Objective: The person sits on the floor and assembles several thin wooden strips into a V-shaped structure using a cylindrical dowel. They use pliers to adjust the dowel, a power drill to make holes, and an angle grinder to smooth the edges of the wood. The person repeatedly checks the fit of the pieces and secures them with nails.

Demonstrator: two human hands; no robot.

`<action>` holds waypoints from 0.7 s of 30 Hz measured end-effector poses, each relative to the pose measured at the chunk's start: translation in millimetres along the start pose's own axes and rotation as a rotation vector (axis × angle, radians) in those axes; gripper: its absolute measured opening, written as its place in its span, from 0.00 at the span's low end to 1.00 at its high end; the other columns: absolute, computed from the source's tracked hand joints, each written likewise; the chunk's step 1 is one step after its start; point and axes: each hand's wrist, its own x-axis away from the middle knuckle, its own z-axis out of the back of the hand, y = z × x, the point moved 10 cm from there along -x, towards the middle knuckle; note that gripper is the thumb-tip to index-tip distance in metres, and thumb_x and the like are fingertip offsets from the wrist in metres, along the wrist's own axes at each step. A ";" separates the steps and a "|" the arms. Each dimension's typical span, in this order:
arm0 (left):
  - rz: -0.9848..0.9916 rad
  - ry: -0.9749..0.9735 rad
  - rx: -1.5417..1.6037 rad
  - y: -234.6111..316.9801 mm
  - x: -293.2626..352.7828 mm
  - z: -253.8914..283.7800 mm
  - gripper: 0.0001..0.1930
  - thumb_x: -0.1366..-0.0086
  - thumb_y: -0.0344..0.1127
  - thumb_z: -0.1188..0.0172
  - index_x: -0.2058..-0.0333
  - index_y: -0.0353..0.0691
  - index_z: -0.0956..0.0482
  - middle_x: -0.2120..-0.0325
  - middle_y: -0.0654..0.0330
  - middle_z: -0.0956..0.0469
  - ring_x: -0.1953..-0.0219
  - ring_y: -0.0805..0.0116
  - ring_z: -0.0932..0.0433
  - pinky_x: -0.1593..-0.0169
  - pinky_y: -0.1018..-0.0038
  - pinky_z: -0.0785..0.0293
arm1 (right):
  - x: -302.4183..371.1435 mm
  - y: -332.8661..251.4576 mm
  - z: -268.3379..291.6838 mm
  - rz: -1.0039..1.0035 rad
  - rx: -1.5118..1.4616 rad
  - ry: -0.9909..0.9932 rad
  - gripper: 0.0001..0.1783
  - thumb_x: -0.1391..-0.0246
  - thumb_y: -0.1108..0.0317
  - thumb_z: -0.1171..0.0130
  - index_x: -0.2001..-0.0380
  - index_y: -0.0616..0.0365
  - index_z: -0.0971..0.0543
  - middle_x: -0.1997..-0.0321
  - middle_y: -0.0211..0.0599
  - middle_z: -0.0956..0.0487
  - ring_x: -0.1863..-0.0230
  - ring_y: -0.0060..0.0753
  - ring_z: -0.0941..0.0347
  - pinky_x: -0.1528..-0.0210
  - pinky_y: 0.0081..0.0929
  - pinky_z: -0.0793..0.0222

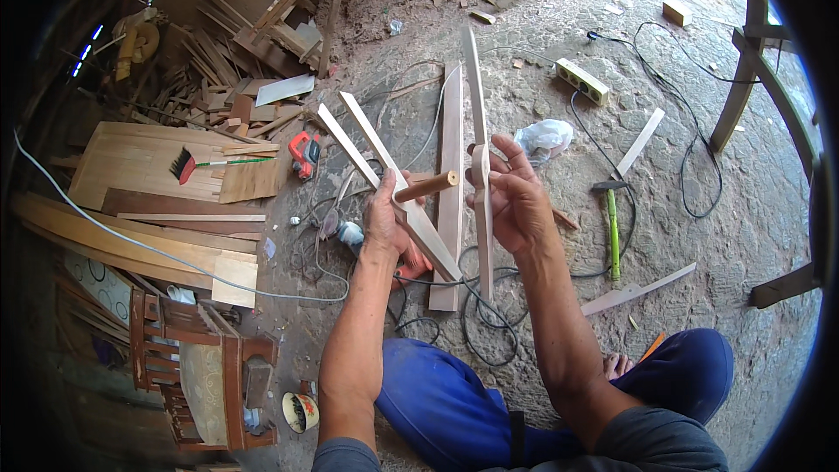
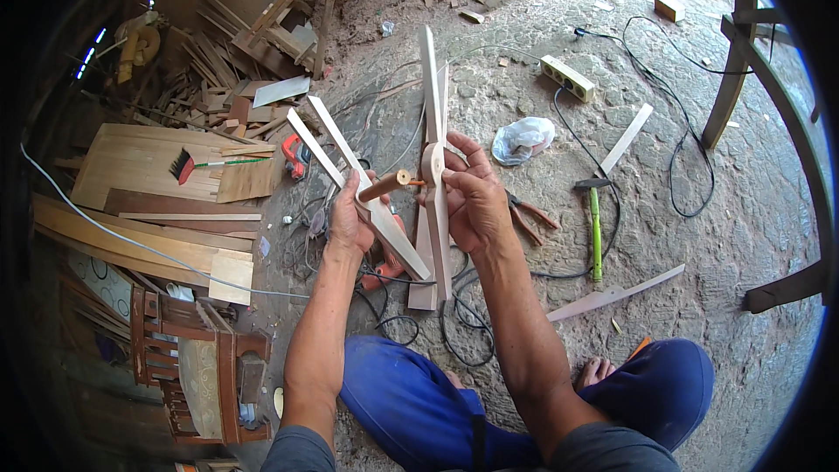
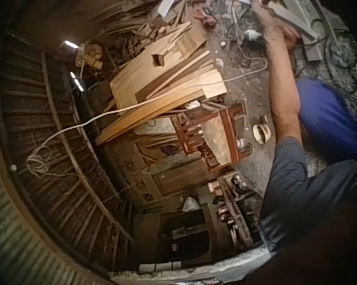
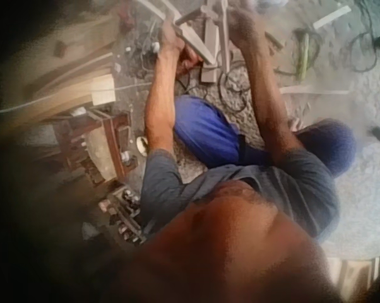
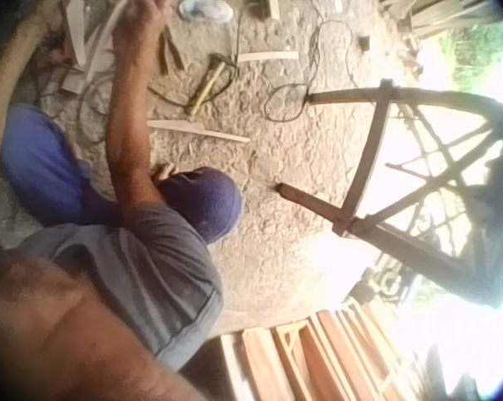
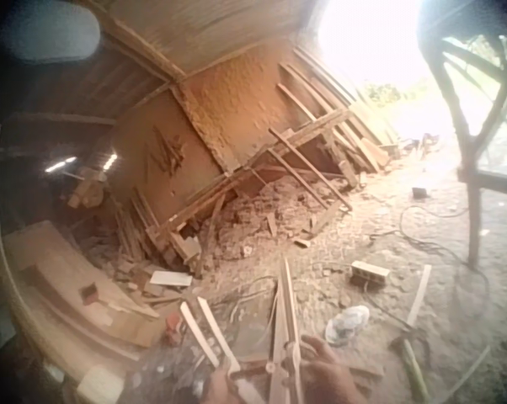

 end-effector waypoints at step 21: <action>-0.190 0.095 -0.244 37.8 11.9 -6.2 0.15 0.28 0.47 0.39 0.62 0.40 0.23 0.74 0.61 0.22 0.77 0.69 0.20 0.74 0.72 0.24 | -2.8 25.2 23.0 -0.119 -0.241 -0.042 0.28 0.29 0.61 0.52 0.30 0.55 0.38 0.35 0.56 0.28 0.62 0.44 0.16 0.67 0.37 0.11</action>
